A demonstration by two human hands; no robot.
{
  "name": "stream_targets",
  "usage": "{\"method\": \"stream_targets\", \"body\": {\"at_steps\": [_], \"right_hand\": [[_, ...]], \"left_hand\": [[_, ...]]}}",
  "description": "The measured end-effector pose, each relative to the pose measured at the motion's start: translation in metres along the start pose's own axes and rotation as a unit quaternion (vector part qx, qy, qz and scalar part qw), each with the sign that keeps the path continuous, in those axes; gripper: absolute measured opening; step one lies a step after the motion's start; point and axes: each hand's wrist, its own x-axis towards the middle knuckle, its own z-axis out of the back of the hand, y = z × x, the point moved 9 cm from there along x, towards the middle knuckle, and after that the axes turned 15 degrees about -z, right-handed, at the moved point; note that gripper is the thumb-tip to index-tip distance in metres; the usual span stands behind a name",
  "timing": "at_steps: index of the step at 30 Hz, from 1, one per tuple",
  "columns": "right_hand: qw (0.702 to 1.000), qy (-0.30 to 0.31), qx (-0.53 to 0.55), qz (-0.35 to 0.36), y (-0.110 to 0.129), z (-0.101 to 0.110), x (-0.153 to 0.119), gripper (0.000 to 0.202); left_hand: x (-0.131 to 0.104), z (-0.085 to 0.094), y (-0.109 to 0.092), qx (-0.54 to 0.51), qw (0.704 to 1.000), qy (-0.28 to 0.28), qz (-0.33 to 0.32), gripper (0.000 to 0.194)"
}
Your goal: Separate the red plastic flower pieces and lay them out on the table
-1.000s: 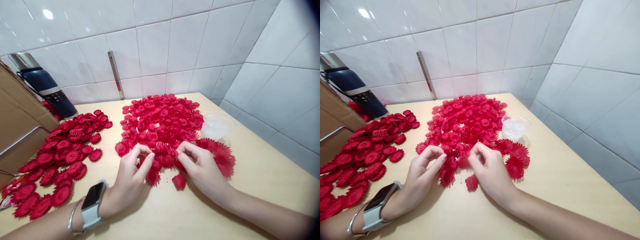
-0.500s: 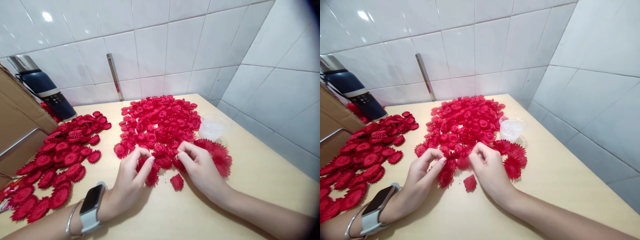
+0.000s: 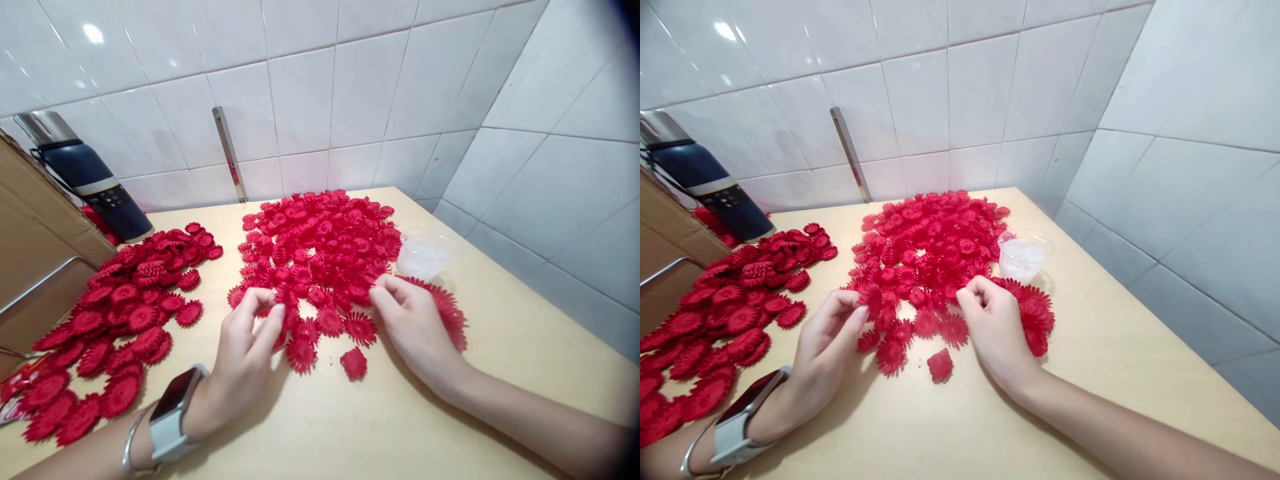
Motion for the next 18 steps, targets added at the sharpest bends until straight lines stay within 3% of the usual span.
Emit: {"method": "stream_targets", "body": {"at_steps": [7, 13, 18], "right_hand": [[0.996, 0.065, 0.038, 0.04, 0.009, -0.009, -0.01, 0.022], [0.978, 0.189, 0.003, 0.09, 0.016, -0.03, -0.026, 0.024], [0.973, 0.203, -0.036, 0.102, 0.019, -0.034, -0.028, 0.023]], "left_hand": [[0.002, -0.003, 0.006, -0.015, 1.0, 0.01, 0.014, 0.008], [0.006, -0.012, -0.009, 0.01, 0.997, 0.063, -0.039, 0.011], [0.004, -0.013, -0.014, 0.009, 0.995, 0.084, -0.06, 0.013]]}}
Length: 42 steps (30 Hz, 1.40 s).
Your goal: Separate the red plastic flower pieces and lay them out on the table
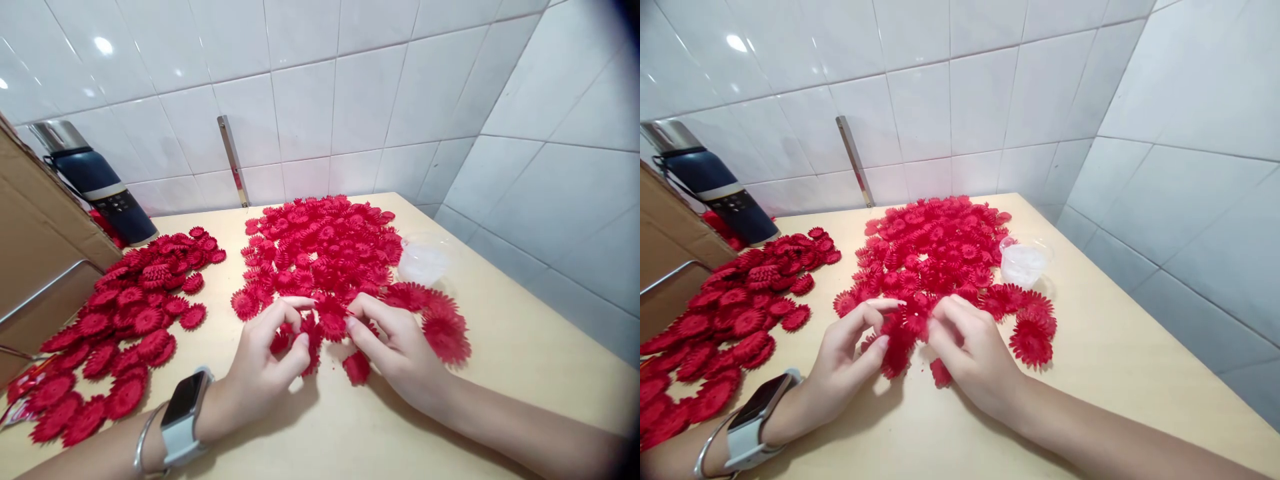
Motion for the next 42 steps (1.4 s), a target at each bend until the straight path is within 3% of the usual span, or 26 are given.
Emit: {"method": "stream_targets", "body": {"at_steps": [6, 10, 14, 19, 24, 26, 28, 32, 37, 40, 42], "right_hand": [[1.0, -0.017, -0.017, 0.017, 0.001, 0.001, 0.001, 0.029], [0.997, 0.002, 0.074, -0.007, -0.005, 0.001, 0.003, 0.023], [0.969, 0.046, 0.226, -0.085, -0.008, -0.002, 0.006, 0.015], [0.917, 0.144, 0.355, -0.114, 0.002, -0.015, 0.004, 0.03], [0.901, 0.208, 0.362, -0.116, 0.004, -0.028, -0.003, 0.018], [0.893, 0.223, 0.376, -0.105, 0.008, -0.029, -0.005, 0.016], [0.887, 0.23, 0.388, -0.097, 0.012, -0.028, -0.007, 0.017], [0.895, 0.222, 0.38, -0.073, 0.019, -0.022, -0.009, 0.027], [0.913, 0.197, 0.353, -0.05, 0.024, -0.014, -0.007, 0.02], [0.946, 0.138, 0.29, -0.047, 0.022, -0.005, -0.005, 0.018], [0.978, 0.075, 0.191, -0.025, 0.022, 0.003, -0.003, 0.014]], "left_hand": [[-0.002, 0.001, -0.001, -0.058, 0.998, -0.03, -0.026, 0.013], [-0.002, 0.002, -0.002, -0.013, 0.999, -0.034, -0.019, 0.016], [0.003, -0.003, -0.007, 0.044, 0.999, 0.02, -0.024, 0.022], [0.006, -0.013, -0.014, 0.087, 0.99, 0.086, -0.065, 0.025], [-0.002, -0.033, -0.029, 0.226, 0.942, 0.164, -0.187, 0.024], [-0.006, -0.038, -0.035, 0.283, 0.916, 0.167, -0.232, 0.024], [-0.008, -0.039, -0.034, 0.314, 0.906, 0.161, -0.235, 0.029], [-0.007, -0.038, -0.025, 0.324, 0.909, 0.173, -0.199, 0.042], [-0.001, -0.03, -0.02, 0.318, 0.922, 0.151, -0.16, 0.03], [0.002, -0.018, -0.013, 0.278, 0.949, 0.11, -0.104, 0.027], [0.003, -0.009, -0.01, 0.228, 0.968, 0.073, -0.075, 0.026]]}}
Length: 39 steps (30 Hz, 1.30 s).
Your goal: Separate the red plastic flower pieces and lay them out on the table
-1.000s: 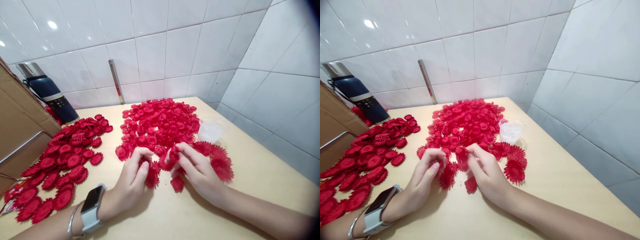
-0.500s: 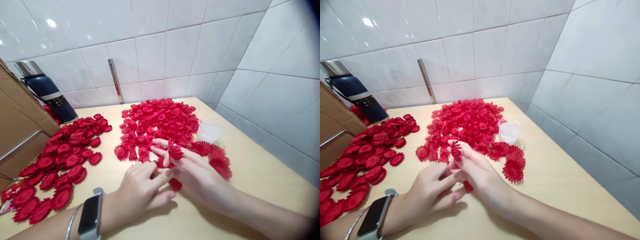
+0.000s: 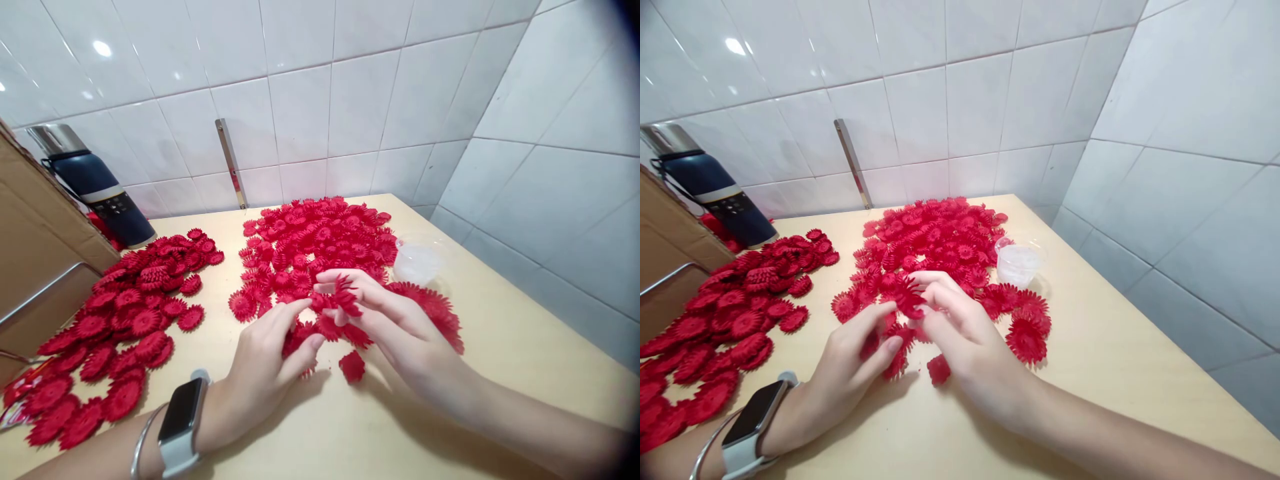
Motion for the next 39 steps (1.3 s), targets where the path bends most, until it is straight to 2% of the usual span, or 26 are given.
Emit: {"method": "stream_targets", "body": {"at_steps": [2, 4, 8, 10, 16, 21, 25, 29, 32, 36, 39], "right_hand": [[0.991, -0.043, -0.122, 0.036, 0.003, 0.001, 0.0, 0.02], [0.973, -0.064, -0.21, 0.067, 0.004, -0.001, 0.001, 0.023], [0.95, -0.101, -0.27, 0.121, 0.003, 0.0, 0.0, 0.02], [0.942, -0.1, -0.285, 0.144, 0.002, -0.001, -0.001, 0.019], [0.94, -0.088, -0.288, 0.161, -0.002, -0.002, -0.005, 0.004], [0.924, -0.058, -0.327, 0.189, -0.003, -0.011, -0.008, 0.014], [0.912, -0.064, -0.342, 0.218, -0.001, -0.013, -0.009, 0.016], [0.92, -0.066, -0.325, 0.209, 0.002, -0.01, -0.009, 0.01], [0.935, -0.069, -0.292, 0.189, 0.004, -0.004, -0.008, 0.019], [0.957, -0.03, -0.225, 0.179, 0.004, -0.002, -0.007, 0.026], [0.957, 0.008, -0.222, 0.186, 0.004, -0.008, -0.007, 0.02]], "left_hand": [[-0.002, 0.005, 0.004, -0.057, 0.998, -0.033, 0.018, 0.023], [-0.003, 0.005, 0.005, -0.107, 0.993, -0.042, 0.024, 0.02], [-0.001, -0.001, 0.005, -0.147, 0.988, -0.015, 0.038, 0.02], [0.001, -0.003, 0.006, -0.152, 0.987, -0.006, 0.05, 0.017], [0.005, -0.002, 0.002, -0.143, 0.989, -0.005, 0.032, 0.017], [0.006, -0.002, -0.006, -0.111, 0.993, 0.014, -0.02, 0.017], [0.006, -0.004, -0.005, -0.1, 0.995, 0.015, -0.018, 0.019], [0.006, -0.002, -0.004, -0.085, 0.996, 0.011, -0.019, 0.017], [0.005, -0.003, -0.008, -0.058, 0.997, 0.025, -0.039, 0.018], [0.002, -0.007, -0.017, -0.011, 0.994, 0.047, -0.095, 0.025], [0.0, -0.007, -0.022, 0.022, 0.991, 0.043, -0.125, 0.024]]}}
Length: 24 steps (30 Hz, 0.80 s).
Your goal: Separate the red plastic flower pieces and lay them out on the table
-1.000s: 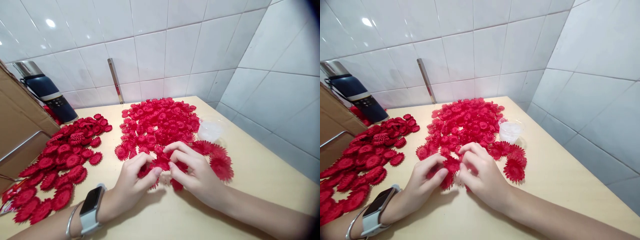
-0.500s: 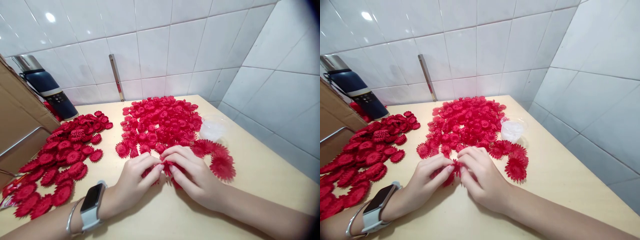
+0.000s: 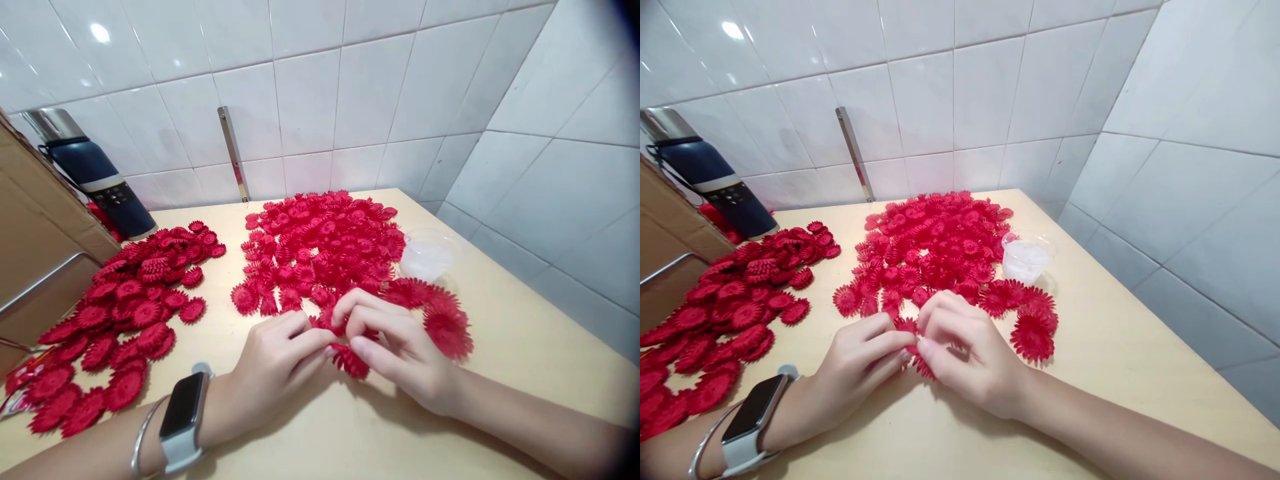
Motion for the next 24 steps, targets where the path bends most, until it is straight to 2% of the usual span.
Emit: {"method": "stream_targets", "body": {"at_steps": [4, 11, 15, 19, 24], "right_hand": [[0.999, 0.027, -0.035, -0.003, 0.0, -0.007, 0.0, 0.017], [0.999, 0.02, -0.016, -0.021, -0.006, -0.003, 0.001, 0.022], [0.998, 0.013, -0.016, -0.052, -0.011, -0.004, 0.002, 0.011], [0.996, 0.018, -0.065, -0.056, -0.009, -0.009, 0.003, 0.011], [0.997, 0.042, -0.026, -0.059, -0.011, -0.009, 0.006, 0.021]], "left_hand": [[0.001, -0.002, 0.003, -0.013, 1.0, 0.004, 0.014, 0.025], [0.0, -0.003, 0.015, -0.081, 0.992, 0.001, 0.094, 0.024], [-0.004, -0.001, 0.023, -0.102, 0.985, -0.025, 0.138, 0.025], [-0.004, -0.001, 0.022, -0.115, 0.984, -0.032, 0.133, 0.023], [-0.004, -0.002, 0.024, -0.125, 0.981, -0.035, 0.146, 0.025]]}}
